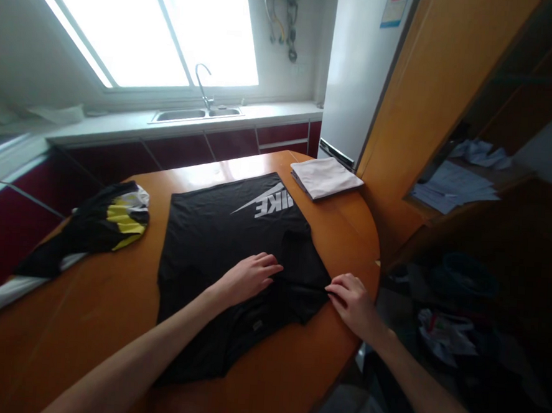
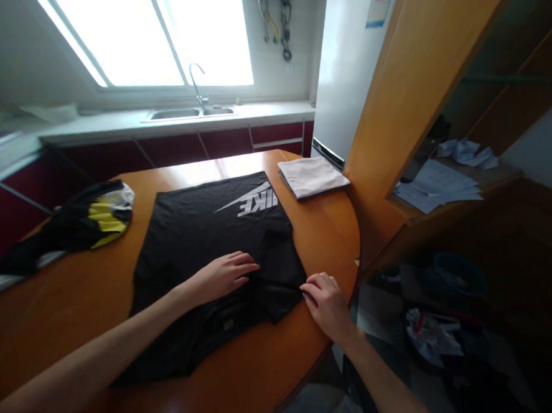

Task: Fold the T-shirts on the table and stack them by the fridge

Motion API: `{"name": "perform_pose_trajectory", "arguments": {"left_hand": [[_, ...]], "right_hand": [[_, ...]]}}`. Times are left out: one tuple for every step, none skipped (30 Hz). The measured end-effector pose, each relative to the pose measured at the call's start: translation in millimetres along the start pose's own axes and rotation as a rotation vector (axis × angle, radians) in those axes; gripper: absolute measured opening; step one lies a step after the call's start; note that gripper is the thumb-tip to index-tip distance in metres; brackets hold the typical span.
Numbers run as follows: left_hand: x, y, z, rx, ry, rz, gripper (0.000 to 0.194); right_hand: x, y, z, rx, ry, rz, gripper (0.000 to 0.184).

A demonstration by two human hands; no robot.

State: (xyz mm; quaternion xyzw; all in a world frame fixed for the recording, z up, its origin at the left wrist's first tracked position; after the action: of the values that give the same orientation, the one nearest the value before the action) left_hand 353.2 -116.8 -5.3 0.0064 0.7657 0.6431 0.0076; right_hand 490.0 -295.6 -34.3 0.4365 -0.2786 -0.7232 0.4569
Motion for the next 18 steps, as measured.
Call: {"name": "perform_pose_trajectory", "arguments": {"left_hand": [[-7,-2.3,-1,-0.011,-0.018,0.003,0.034],[-12,-3.8,-2,-0.014,-0.035,0.004,0.034],[-15,-4.4,-4,-0.012,-0.049,0.003,0.034],[-18,-4.4,-5,-0.008,-0.062,0.001,0.035],[-19,-3.6,-6,-0.002,-0.071,-0.005,0.036],[-20,-1.7,-7,0.008,-0.077,-0.02,0.036],[-21,1.6,-7,0.024,-0.076,-0.047,0.036],[-22,6.1,-7,0.047,-0.067,-0.085,0.035],[-23,11.1,-5,0.077,-0.054,-0.125,0.034],[-25,16.3,-4,0.11,-0.039,-0.163,0.033],[-27,21.4,-2,0.141,-0.023,-0.196,0.032],[-29,26.1,-1,0.166,-0.012,-0.219,0.031],[-32,30.6,-1,0.181,-0.006,-0.237,0.03],[-33,34.9,-2,0.187,-0.004,-0.252,0.03],[-35,38.6,-2,0.188,-0.005,-0.263,0.03],[-36,41.1,-3,0.184,-0.009,-0.267,0.03],[-36,42.1,-5,0.179,-0.017,-0.262,0.03],[-36,41.6,-7,0.171,-0.027,-0.249,0.03]], "right_hand": [[1,1,-2,0.011,-0.01,-0.002,0.021],[2,2,-5,0.019,-0.022,-0.002,0.023],[3,3,-6,0.022,-0.035,0.001,0.025],[3,5,-8,0.019,-0.05,0.004,0.026],[4,6,-9,0.008,-0.068,0.005,0.025],[4,8,-11,-0.006,-0.088,0.001,0.023],[4,10,-12,-0.02,-0.109,-0.007,0.022],[3,11,-13,-0.031,-0.13,-0.016,0.021],[2,12,-13,-0.035,-0.149,-0.021,0.022],[0,11,-14,-0.033,-0.166,-0.021,0.024],[-2,11,-14,-0.024,-0.18,-0.02,0.024],[-4,10,-15,-0.014,-0.194,-0.022,0.022],[-6,9,-16,-0.006,-0.212,-0.029,0.018],[-7,8,-18,-0.002,-0.235,-0.042,0.015],[-8,8,-20,-0.002,-0.26,-0.058,0.012],[-8,7,-22,-0.005,-0.286,-0.075,0.012],[-8,6,-24,-0.009,-0.312,-0.091,0.012],[-8,6,-26,-0.01,-0.334,-0.104,0.013]]}}
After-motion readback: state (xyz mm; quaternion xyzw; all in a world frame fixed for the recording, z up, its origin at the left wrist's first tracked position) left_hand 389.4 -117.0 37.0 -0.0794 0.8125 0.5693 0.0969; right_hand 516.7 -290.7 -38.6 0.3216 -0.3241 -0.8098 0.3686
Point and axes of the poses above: each hand's wrist, its own x-axis away from the middle knuckle, its own y-axis out of the back of the hand, z = x × y, the point moved 9 cm from there along -x, towards the middle knuckle, and after that the axes turned 6 degrees about z, right-handed, at the moved point
